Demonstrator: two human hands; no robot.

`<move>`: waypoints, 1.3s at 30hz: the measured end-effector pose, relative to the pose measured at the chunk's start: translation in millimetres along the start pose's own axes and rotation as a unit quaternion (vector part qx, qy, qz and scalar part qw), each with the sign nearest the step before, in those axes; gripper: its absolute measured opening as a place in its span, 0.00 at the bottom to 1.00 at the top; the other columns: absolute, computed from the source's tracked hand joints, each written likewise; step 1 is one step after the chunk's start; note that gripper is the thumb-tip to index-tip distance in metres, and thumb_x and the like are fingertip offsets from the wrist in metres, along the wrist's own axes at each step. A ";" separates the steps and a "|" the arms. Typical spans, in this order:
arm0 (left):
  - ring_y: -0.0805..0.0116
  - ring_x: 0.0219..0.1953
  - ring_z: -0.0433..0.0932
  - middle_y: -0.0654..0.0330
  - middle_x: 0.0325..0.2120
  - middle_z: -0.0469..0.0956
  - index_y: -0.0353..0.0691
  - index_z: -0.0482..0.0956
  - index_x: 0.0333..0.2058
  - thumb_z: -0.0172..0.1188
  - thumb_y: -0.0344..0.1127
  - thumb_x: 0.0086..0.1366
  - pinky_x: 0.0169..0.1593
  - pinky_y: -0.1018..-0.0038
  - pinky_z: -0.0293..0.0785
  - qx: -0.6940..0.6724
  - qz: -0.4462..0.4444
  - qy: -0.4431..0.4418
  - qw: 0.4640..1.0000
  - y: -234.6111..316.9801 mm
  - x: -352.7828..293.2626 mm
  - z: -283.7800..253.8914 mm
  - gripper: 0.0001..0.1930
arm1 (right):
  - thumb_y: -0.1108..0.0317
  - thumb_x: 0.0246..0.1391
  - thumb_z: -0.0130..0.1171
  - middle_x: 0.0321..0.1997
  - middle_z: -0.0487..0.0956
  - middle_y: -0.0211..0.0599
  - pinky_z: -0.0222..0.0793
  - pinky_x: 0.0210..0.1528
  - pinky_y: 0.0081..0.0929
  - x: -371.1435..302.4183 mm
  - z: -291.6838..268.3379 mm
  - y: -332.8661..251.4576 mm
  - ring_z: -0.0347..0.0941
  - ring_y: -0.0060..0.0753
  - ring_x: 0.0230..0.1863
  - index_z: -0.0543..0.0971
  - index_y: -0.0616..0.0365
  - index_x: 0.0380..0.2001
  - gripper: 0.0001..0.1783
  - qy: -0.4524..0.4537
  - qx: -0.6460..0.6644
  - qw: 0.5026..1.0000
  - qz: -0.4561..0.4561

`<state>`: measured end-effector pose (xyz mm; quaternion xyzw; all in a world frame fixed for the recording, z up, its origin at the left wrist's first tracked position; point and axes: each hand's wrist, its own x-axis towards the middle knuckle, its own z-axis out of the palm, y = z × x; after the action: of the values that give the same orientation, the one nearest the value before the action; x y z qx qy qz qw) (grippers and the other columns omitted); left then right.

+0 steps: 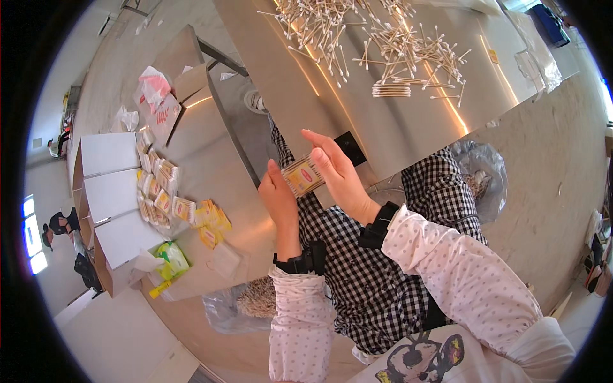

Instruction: The person opens a plastic bag, gathers cotton swabs from a pile to align them into a row, and then wraps a paper label around the bundle.

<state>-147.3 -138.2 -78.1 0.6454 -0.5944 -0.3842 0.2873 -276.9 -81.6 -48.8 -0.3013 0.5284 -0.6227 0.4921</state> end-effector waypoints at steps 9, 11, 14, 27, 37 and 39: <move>0.73 0.30 0.78 0.62 0.32 0.81 0.36 0.79 0.39 0.50 0.52 0.75 0.36 0.74 0.74 -0.304 -0.190 -0.047 0.932 -13.1 -14.2 -24.7 0.23 | 0.55 0.73 0.44 0.67 0.69 0.40 0.55 0.69 0.27 -1.4 -22.2 -2.7 0.63 0.28 0.68 0.65 0.64 0.65 0.27 0.026 0.056 0.998 -0.006; 0.74 0.31 0.79 0.61 0.35 0.82 0.37 0.79 0.42 0.53 0.51 0.74 0.36 0.75 0.74 -0.355 -0.203 -0.068 0.910 -17.5 -22.0 -26.4 0.20 | 0.55 0.73 0.44 0.66 0.69 0.40 0.56 0.69 0.27 -5.1 -22.1 -0.2 0.63 0.28 0.67 0.65 0.64 0.65 0.27 0.020 0.061 0.998 0.000; 0.72 0.35 0.80 0.61 0.38 0.83 0.39 0.79 0.45 0.57 0.47 0.72 0.36 0.75 0.73 -0.442 -0.218 -0.090 0.865 -22.6 -29.8 -28.8 0.16 | 0.54 0.73 0.44 0.66 0.69 0.38 0.55 0.70 0.27 -10.0 -13.2 -0.2 0.63 0.28 0.67 0.65 0.63 0.66 0.27 0.001 0.056 0.998 0.009; 0.72 0.41 0.77 0.63 0.40 0.81 0.43 0.78 0.45 0.64 0.47 0.68 0.42 0.71 0.71 -0.457 -0.227 -0.021 0.859 -15.5 -35.4 -14.7 0.16 | 0.71 0.67 0.53 0.64 0.71 0.40 0.61 0.67 0.30 -8.1 -14.1 7.3 0.67 0.34 0.65 0.66 0.60 0.64 0.24 0.011 0.001 0.999 -0.035; 0.73 0.43 0.76 0.66 0.41 0.80 0.44 0.80 0.45 0.64 0.48 0.68 0.47 0.73 0.69 -0.447 -0.229 -0.033 0.864 -22.9 -34.0 -19.7 0.15 | 0.83 0.57 0.55 0.65 0.71 0.44 0.68 0.63 0.38 0.9 -10.6 12.6 0.67 0.52 0.66 0.74 0.59 0.55 0.22 0.000 -0.237 0.962 -0.136; 0.73 0.44 0.76 0.66 0.42 0.81 0.44 0.79 0.46 0.63 0.48 0.68 0.47 0.73 0.69 -0.448 -0.236 -0.040 0.861 -27.3 -30.9 -20.3 0.16 | 0.83 0.56 0.54 0.65 0.71 0.44 0.69 0.62 0.38 1.2 -9.8 14.5 0.67 0.51 0.66 0.74 0.60 0.53 0.21 0.010 -0.251 0.958 -0.138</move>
<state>-115.3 -106.0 -85.0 0.5523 -0.1985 -0.6908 0.4222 -281.8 -78.5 -65.3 -0.4790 0.6262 -0.5348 0.3040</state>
